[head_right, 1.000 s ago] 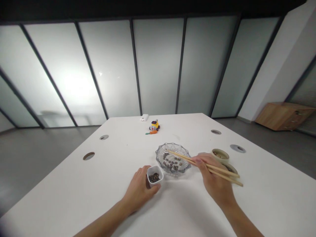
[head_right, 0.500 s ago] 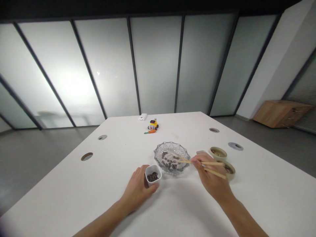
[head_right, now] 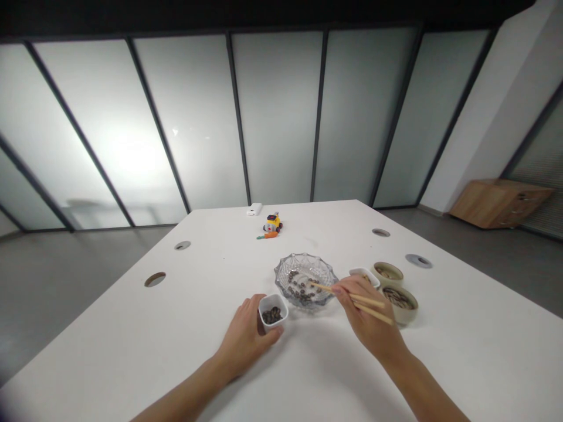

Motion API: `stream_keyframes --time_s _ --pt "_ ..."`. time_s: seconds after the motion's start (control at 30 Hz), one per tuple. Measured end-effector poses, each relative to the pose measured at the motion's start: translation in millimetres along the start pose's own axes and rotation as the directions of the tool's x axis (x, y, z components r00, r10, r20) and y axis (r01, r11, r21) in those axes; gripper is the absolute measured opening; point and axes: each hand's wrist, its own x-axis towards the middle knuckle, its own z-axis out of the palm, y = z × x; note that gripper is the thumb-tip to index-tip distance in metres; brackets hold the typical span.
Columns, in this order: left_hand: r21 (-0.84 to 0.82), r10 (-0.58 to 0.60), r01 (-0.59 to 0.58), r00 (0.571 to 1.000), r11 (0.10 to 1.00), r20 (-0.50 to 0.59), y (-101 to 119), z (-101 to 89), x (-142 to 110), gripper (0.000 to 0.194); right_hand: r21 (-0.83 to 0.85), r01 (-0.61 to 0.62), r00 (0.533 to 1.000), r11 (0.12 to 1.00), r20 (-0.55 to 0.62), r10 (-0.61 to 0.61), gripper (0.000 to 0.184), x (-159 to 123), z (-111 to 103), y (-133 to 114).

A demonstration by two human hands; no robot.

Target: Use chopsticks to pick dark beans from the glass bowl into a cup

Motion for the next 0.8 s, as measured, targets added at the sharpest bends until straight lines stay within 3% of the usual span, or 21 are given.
stream_keyframes --time_s 0.17,0.33,0.57,0.7,0.8 --pt "-0.007 -0.004 0.004 1.0 1.0 0.0 -0.2 0.5 0.1 0.041 -0.008 -0.048 0.997 0.999 -0.055 0.048 0.05 9.8 -8.8 -6.5" --pt "-0.006 -0.016 0.016 1.0 1.0 0.005 2.1 -0.6 -0.3 0.04 0.02 -0.094 0.995 0.995 0.015 0.094 0.055 8.3 -7.1 -5.8" --pt "-0.013 -0.011 0.011 1.0 1.0 0.004 3.8 -0.4 0.2 0.038 0.114 -0.105 0.985 0.988 0.147 0.088 0.038 -1.6 4.3 -4.4" --pt "-0.011 -0.018 0.018 1.0 1.0 0.015 4.7 -1.3 0.0 0.039 0.138 -0.034 0.99 0.99 0.137 0.015 0.029 -5.1 7.4 -3.4" --pt "-0.013 -0.022 0.022 1.0 1.0 0.016 4.7 -1.7 -0.2 0.04 0.095 0.034 0.997 0.995 0.064 -0.04 0.025 -5.6 8.2 -0.8"
